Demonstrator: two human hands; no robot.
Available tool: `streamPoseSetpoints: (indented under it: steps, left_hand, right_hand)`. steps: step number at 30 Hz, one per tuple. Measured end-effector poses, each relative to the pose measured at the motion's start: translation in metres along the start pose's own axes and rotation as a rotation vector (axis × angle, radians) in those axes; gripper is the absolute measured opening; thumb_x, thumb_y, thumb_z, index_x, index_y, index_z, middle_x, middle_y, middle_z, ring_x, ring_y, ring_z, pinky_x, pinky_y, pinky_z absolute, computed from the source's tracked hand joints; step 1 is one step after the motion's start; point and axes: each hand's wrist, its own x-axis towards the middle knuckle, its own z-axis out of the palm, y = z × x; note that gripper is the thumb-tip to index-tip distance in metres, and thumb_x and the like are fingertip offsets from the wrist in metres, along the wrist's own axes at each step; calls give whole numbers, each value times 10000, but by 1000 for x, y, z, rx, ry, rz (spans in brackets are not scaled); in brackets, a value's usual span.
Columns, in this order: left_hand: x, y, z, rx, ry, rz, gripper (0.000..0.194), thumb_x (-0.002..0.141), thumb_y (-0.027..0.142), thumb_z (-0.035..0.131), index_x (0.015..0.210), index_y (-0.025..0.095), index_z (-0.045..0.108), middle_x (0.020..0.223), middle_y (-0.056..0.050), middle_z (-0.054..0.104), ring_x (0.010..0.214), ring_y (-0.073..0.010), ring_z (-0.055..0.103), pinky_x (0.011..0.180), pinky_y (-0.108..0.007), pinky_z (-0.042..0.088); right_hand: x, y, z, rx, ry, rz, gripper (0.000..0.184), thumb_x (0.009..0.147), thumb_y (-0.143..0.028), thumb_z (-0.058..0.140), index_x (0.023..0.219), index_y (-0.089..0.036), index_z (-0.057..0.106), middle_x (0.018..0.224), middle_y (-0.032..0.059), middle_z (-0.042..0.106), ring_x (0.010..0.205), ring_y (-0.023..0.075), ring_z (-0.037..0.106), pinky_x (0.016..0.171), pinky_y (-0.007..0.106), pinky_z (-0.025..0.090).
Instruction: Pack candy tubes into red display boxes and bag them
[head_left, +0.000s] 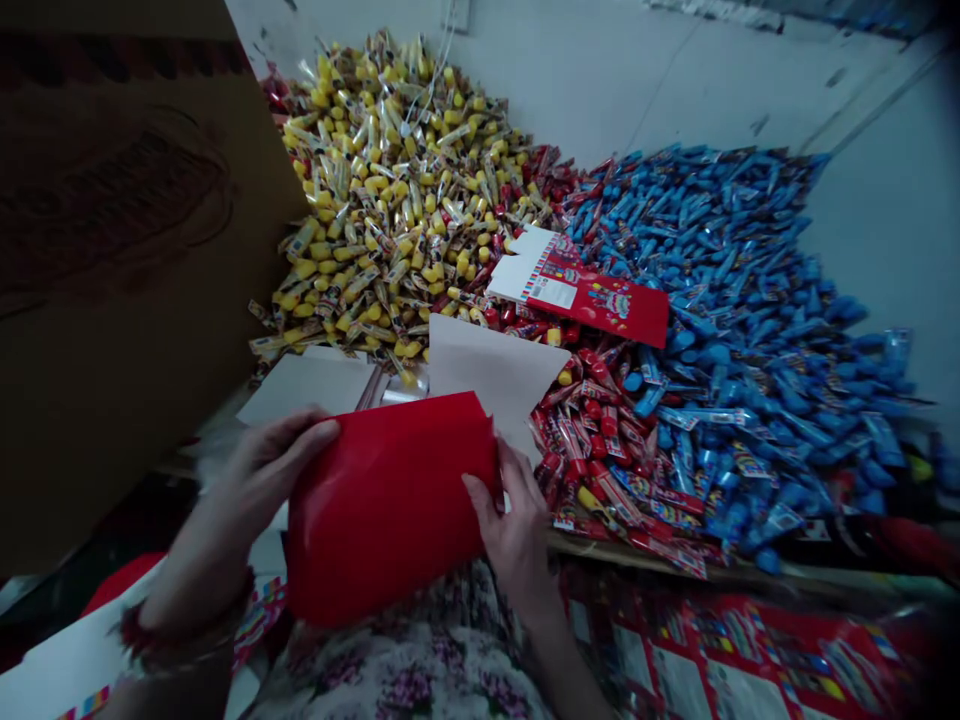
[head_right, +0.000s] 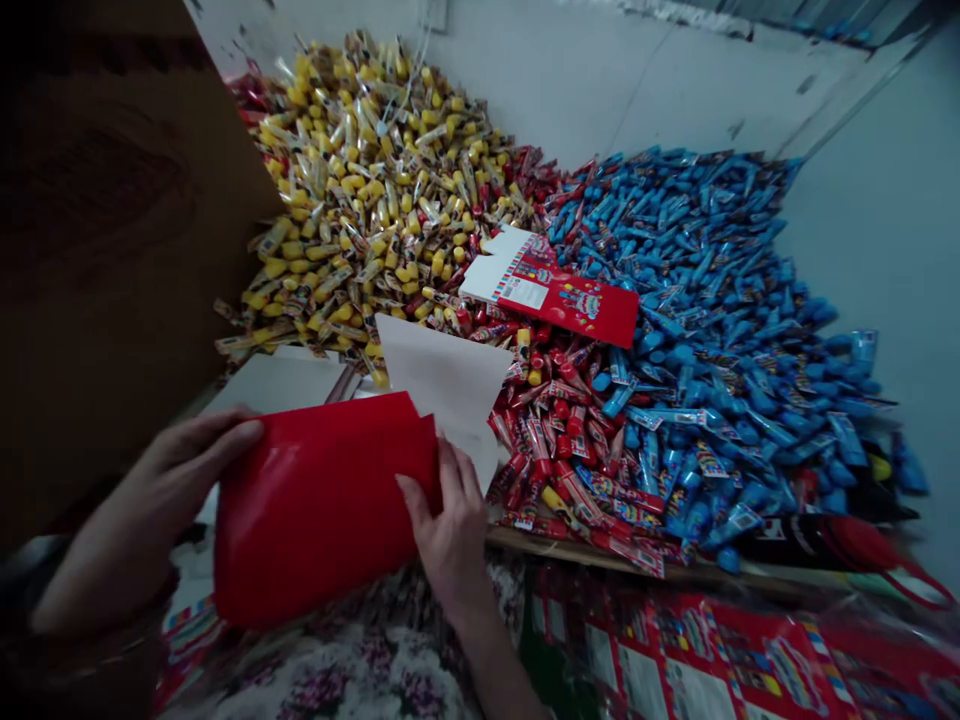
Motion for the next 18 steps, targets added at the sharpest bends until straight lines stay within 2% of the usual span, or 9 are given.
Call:
streamPoseSetpoints:
  steps: [2, 4, 7, 9, 10, 12, 14, 15, 18]
  left_hand:
    - [11, 6, 19, 9, -83, 109, 352, 809, 499, 506, 636, 193, 527, 566, 26, 461, 529, -113, 415, 441, -195, 350]
    - [19, 8, 34, 74, -140, 247, 359, 840, 486, 481, 644, 192, 539, 557, 20, 464, 532, -123, 433, 462, -211, 368]
    - [24, 7, 51, 165, -10, 457, 334, 874, 491, 493, 995, 205, 616, 866, -34, 636, 803, -194, 591, 711, -299, 492]
    - [25, 6, 63, 172, 137, 576, 580, 838, 552, 543, 1319, 241, 455, 1243, -89, 560, 1119, -274, 541, 936, -416, 454]
    - [25, 4, 69, 153, 148, 616, 712, 825, 578, 549, 1419, 255, 325, 1365, -106, 471, 1220, -297, 478, 1002, -451, 412]
    - [27, -5, 85, 91, 32, 654, 816, 847, 597, 498, 1493, 262, 129, 1465, -126, 359, 1300, -298, 410, 1049, -459, 383]
    - [32, -19, 102, 45, -86, 643, 765, 893, 569, 429, 1501, 251, 93, 1465, -137, 358, 1306, -278, 407, 1058, -442, 381]
    - [35, -28, 109, 29, -78, 623, 725, 908, 547, 413, 1498, 243, 119, 1439, -139, 390, 1290, -270, 422, 1059, -439, 380]
    - [45, -57, 125, -37, 99, 554, 615, 922, 479, 435, 1457, 234, 256, 1316, -126, 491, 1176, -243, 502, 1026, -424, 402]
  right_hand:
    - [-2, 11, -5, 56, -81, 89, 561, 861, -533, 536, 1290, -172, 533, 1155, 139, 637, 1099, 264, 588, 945, 402, 489]
    - [-4, 19, -11, 172, -31, 170, 631, 842, -545, 556, 1334, -159, 474, 1170, 142, 633, 1080, 254, 603, 906, 370, 509]
    - [-7, 26, -19, 242, 355, 241, 649, 885, -489, 505, 1413, -156, 330, 1274, 164, 560, 1086, 237, 598, 884, 357, 509]
    - [-8, 32, -20, 198, 573, 238, 669, 906, -470, 455, 1453, -155, 237, 1293, 186, 530, 1080, 251, 595, 864, 374, 510]
    - [-9, 36, -18, 172, 620, 228, 685, 910, -470, 433, 1467, -148, 197, 1280, 196, 531, 1079, 263, 593, 847, 381, 513]
    - [-11, 47, -10, 143, 613, 217, 685, 923, -464, 378, 1479, -130, 158, 1225, 206, 559, 1083, 281, 588, 817, 390, 520]
    - [-13, 60, 3, 157, 536, 221, 638, 940, -441, 314, 1475, -122, 171, 1184, 198, 584, 1073, 273, 595, 818, 395, 522]
    - [-14, 67, 10, 168, 500, 228, 609, 950, -424, 276, 1473, -127, 179, 1185, 191, 586, 1066, 261, 600, 828, 396, 521]
    - [-15, 86, 24, 99, 360, 204, 579, 966, -388, 189, 1490, -151, 127, 1244, 177, 561, 1102, 238, 587, 874, 411, 505]
